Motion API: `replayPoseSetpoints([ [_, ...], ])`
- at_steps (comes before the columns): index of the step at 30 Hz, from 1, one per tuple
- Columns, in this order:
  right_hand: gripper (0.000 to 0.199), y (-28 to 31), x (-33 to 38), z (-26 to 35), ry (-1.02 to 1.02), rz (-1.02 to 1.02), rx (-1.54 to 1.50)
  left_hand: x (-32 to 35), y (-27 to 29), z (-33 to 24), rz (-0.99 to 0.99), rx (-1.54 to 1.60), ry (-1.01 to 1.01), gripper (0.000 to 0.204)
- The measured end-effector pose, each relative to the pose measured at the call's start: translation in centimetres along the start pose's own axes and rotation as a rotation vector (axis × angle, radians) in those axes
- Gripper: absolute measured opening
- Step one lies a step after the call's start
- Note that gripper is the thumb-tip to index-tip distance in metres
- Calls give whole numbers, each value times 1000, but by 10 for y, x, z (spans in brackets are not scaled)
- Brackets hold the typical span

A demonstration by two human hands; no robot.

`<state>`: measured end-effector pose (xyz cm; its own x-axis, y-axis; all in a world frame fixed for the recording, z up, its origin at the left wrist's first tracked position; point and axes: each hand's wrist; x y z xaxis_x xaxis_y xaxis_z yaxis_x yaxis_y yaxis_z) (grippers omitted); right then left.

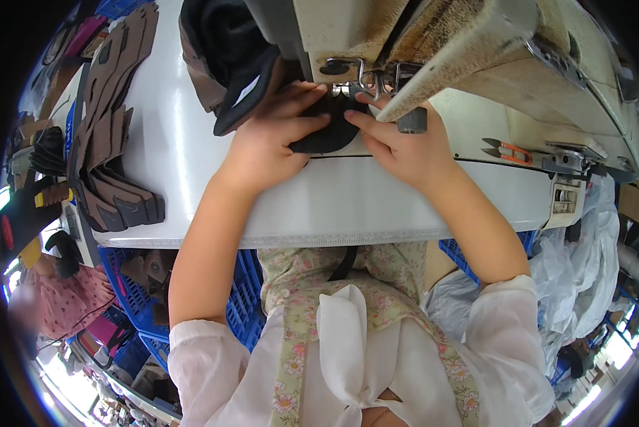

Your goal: Sewing leather shoe upper components using an industrial sewing machine.

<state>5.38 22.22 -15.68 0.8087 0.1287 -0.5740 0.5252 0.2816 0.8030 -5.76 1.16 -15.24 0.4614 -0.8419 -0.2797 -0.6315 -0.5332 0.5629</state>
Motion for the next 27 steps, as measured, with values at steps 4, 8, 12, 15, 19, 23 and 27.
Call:
replayPoseSetpoints([
  [4, 27, 2, -1, 2, -18, 2, 0, 0, 3, -3, 28, -19, 18, 49],
  [8, 25, 3, -3, 3, -4, -13, 7, 0, -1, 0, -12, 34, 11, 48],
  [12, 24, 3, -2, 3, -1, -27, 5, -3, -1, -3, -26, 45, -16, 46],
  [15, 23, 5, -1, 3, -32, 23, 15, -5, -1, -2, -13, 47, -25, 45],
  [19, 26, 6, 0, 1, -53, 89, -4, -5, -1, -3, -27, 16, -46, 43],
  [23, 31, 6, 0, 2, -42, 86, -3, -6, 0, -5, -22, 17, -37, 43],
  [27, 32, 5, 2, -1, -30, 75, 8, -5, -2, -2, -23, 38, -30, 43],
])
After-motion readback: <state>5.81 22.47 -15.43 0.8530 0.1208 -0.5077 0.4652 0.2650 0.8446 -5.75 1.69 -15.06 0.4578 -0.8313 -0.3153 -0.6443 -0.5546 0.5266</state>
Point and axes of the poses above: each hand's wrist, its own x-axis away from the middle knuckle, its own y-axis out of the back of the hand, z = x × y, and after that the axes turned 15 degrees about x, right-handed
